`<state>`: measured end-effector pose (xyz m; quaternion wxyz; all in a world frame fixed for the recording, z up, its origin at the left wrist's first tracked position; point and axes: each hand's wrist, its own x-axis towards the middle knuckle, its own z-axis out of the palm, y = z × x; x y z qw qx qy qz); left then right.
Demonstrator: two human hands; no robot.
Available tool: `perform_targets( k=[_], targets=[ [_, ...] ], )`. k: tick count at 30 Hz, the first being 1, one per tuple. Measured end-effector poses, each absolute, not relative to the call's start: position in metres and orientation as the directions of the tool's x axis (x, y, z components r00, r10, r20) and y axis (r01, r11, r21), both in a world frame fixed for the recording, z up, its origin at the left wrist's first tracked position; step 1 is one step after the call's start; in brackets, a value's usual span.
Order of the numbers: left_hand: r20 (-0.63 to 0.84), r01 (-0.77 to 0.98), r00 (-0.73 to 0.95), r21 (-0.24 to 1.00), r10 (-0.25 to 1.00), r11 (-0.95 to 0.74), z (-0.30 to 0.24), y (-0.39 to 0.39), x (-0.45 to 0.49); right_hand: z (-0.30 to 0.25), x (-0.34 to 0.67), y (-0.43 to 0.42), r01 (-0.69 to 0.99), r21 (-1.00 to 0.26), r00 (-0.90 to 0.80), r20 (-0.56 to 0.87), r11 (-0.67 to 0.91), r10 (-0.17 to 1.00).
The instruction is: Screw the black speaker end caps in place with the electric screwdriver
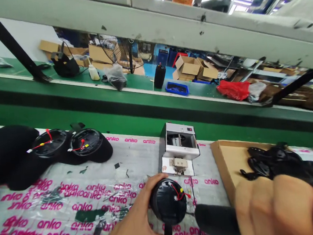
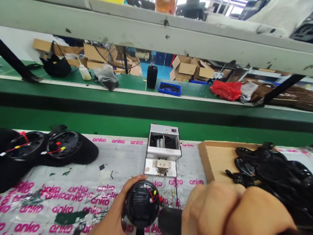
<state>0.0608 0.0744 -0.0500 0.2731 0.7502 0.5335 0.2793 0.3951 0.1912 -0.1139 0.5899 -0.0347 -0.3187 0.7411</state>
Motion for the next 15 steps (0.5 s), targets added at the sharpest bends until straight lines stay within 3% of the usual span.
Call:
perform_targets(
  k=[6, 8, 12, 15],
  targets=[
    [0.223, 0.656, 0.279, 0.667, 0.934, -0.355, -0.047, 0.079, 0.077, -0.040, 0.366, 0.184, -0.798, -0.582, -0.376, 0.279, -0.156, 0.884],
    [0.275, 0.660, 0.276, 0.642, 0.921, -0.389, -0.052, 0.081, 0.079, -0.034, 0.369, 0.183, -0.786, -0.599, -0.446, 0.374, -0.156, 0.813],
    [0.308, 0.665, 0.279, 0.621, 0.910, -0.414, -0.059, 0.080, 0.077, -0.030, 0.374, 0.189, -0.830, -0.558, -0.480, 0.686, -0.028, 0.547],
    [0.295, 0.659, 0.274, 0.635, 0.915, -0.402, -0.059, 0.079, 0.076, -0.026, 0.371, 0.188, -0.840, -0.540, -0.427, 0.707, 0.042, 0.564]
  ],
)
